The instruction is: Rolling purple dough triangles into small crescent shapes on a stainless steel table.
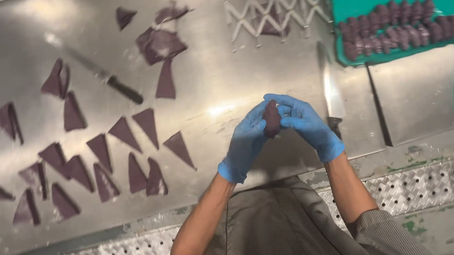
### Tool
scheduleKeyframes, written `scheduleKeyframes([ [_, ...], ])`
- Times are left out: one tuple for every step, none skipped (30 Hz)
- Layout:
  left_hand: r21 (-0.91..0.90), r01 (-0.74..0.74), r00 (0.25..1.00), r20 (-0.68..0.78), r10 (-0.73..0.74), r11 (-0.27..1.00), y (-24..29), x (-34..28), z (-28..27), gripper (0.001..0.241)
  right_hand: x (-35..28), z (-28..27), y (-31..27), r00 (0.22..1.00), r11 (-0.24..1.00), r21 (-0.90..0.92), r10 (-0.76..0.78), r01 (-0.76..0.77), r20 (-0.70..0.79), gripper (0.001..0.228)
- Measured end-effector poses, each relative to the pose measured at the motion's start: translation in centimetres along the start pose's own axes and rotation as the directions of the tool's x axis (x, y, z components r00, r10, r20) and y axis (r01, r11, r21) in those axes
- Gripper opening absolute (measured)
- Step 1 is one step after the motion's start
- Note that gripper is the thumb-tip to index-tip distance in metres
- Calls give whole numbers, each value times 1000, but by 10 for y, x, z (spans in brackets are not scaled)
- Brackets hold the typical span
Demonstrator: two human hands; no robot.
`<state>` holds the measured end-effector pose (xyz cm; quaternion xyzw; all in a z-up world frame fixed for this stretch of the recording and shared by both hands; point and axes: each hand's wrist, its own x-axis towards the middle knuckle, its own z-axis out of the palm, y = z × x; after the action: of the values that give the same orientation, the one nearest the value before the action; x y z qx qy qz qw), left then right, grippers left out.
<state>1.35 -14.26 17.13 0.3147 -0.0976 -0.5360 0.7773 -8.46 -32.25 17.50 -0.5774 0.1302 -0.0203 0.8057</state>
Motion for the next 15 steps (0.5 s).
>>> scheduleKeyframes([
  [-38,-7,1000,23,8,999,-9,15,3,58,-2,-11,-4,1000,998,65,9,-9,6,65],
  [-77,-13,999,46,17,997,-19,31,6,63,-4,-23,-9,1000,991,130,16,-18,14,66],
  [-74,-3,998,62,8,997,-31,47,10,63,-8,-43,-3,1000,992,127,7,-7,-2,66],
  [-95,25,998,51,-20,995,-43,64,13,66,-13,-64,4,1000,987,159,5,-5,-2,62],
  [-120,52,998,39,-47,991,-57,82,18,70,-18,-87,10,1000,982,189,8,-8,1,58],
  [-121,61,997,53,-55,991,-65,99,25,70,-23,-112,21,1000,983,184,3,-1,-13,58],
  [-105,93,995,31,-90,990,-76,115,34,71,-29,-138,32,998,988,152,46,-38,-49,53],
  [-88,125,992,9,-125,988,-86,132,42,72,-35,-164,43,992,989,123,89,-78,-86,48],
  [-94,133,991,22,-132,987,-110,155,34,72,-35,-181,34,991,990,116,89,-77,-101,48],
  [-97,113,993,50,-109,989,-135,179,26,69,-33,-198,25,987,992,77,111,-102,-120,42],
  [-106,94,994,72,-86,990,-161,199,18,66,-34,-213,17,981,990,41,139,-135,-138,37],
  [-117,102,992,80,-93,988,-173,210,20,66,-38,-234,11,978,989,37,145,-141,-151,37],
  [263,76,997,-46,-67,962,-181,221,20,63,-39,-254,5,972,988,-3,153,-156,-176,33],
  [603,90,988,-153,4,793,-189,232,19,61,-38,-273,-1,967,984,-43,159,-171,-201,29],
  [598,89,989,-150,3,796,-187,231,17,61,-39,-319,4,965,984,-48,161,-174,-205,29],
])
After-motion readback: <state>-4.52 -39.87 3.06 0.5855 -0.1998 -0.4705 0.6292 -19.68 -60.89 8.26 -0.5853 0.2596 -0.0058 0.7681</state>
